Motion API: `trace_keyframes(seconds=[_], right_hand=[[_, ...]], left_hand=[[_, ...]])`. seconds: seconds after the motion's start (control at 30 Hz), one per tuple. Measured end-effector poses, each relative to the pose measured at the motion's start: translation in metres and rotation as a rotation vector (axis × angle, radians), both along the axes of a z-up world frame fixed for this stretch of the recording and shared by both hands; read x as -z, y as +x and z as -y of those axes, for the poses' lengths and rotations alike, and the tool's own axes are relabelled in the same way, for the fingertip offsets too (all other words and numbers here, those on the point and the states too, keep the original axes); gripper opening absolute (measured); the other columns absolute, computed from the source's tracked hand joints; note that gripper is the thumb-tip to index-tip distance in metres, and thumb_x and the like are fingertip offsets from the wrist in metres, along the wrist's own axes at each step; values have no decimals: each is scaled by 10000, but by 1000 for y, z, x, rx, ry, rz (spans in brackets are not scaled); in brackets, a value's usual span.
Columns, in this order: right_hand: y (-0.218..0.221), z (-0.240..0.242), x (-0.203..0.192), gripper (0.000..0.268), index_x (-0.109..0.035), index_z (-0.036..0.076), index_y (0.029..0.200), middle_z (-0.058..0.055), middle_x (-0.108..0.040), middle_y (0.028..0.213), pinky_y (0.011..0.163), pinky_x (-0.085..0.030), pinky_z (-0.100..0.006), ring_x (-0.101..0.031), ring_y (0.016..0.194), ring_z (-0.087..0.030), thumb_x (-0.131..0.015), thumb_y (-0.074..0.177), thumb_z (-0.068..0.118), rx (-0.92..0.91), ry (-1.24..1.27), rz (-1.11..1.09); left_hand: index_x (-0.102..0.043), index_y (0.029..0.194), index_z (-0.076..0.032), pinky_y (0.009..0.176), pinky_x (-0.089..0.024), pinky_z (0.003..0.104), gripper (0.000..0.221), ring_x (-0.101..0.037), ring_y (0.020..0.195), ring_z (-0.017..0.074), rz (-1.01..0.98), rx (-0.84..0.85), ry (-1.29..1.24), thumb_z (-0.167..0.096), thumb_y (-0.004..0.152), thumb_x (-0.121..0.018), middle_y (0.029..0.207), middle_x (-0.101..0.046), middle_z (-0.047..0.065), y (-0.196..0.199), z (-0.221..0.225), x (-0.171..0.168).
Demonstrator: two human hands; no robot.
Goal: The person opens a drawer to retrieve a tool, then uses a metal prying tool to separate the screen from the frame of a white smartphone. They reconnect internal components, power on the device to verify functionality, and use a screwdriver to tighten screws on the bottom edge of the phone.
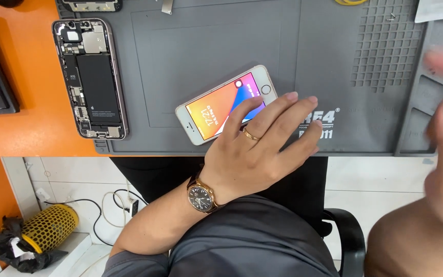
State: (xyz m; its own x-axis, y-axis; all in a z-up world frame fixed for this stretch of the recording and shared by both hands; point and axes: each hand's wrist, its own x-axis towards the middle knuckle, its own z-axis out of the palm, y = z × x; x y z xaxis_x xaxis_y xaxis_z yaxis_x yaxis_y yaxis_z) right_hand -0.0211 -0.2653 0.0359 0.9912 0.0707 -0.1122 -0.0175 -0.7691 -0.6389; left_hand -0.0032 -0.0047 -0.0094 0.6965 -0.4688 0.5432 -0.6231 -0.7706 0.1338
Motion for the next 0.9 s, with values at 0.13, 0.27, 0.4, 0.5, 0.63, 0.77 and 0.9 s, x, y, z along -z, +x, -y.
trace_keyframes(seconds=[0.13, 0.27, 0.4, 0.5, 0.63, 0.77, 0.9], right_hand=[[-34, -5, 35, 756, -551, -166, 1562, -17, -327, 732, 694, -273, -275, -311, 666, -110, -378, 1239, 496, 267, 430, 41], [-36, -23, 26, 648, -580, -274, 1353, -201, -419, 767, 688, -479, -358, -486, 685, -277, -328, 1199, 302, 201, 495, 152], [-34, -7, 40, 805, -687, -199, 1161, -317, -597, 1034, 884, -512, -425, -624, 983, -376, -223, 1201, 457, 101, 360, 276], [-47, 6, 61, 804, -633, -182, 1211, -301, -578, 997, 801, -538, -408, -636, 892, -371, -279, 1216, 539, 179, 432, 269], [-44, -17, 48, 742, -582, -190, 1223, -313, -607, 985, 754, -543, -398, -705, 799, -389, -355, 1263, 515, 243, 420, 293], [-26, -25, 46, 526, -612, -223, 1115, -335, -715, 963, 622, -587, -370, -810, 814, -423, -381, 1210, 240, 0, 367, 390], [-24, -43, 33, 504, -669, -254, 1073, -334, -727, 951, 680, -576, -372, -795, 819, -414, -422, 1218, 160, 67, 266, 341]], left_hand=[[-730, 1185, -285, 1060, -543, 379, 122, -708, 1276, 140, -51, 16, 43, -374, 1107, -703, 1358, -751, -44, 0, 0, -2], [-749, 1168, -279, 1034, -553, 371, 110, -704, 1244, 130, -32, 29, 38, -334, 1108, -674, 1324, -767, -57, 1, 0, -2], [-764, 1109, -280, 1067, -536, 382, 90, -673, 1260, 138, -52, 60, -1, -305, 1128, -680, 1321, -762, -54, 0, -1, -1], [-758, 1110, -260, 1058, -541, 384, 113, -664, 1279, 140, -61, 76, 6, -334, 1147, -682, 1337, -753, -44, 0, -2, -1], [-769, 1100, -247, 1044, -551, 386, 144, -670, 1265, 142, -61, 85, -6, -331, 1154, -666, 1332, -753, -47, -1, -3, 0], [-775, 1153, -239, 998, -508, 347, 126, -624, 1083, 120, -48, 89, -1, -359, 1124, -753, 1192, -732, -92, -4, -5, 1], [-786, 1159, -258, 945, -512, 340, 139, -578, 1039, 136, -62, 81, 11, -385, 1105, -783, 1175, -706, -99, -5, -4, 2]])
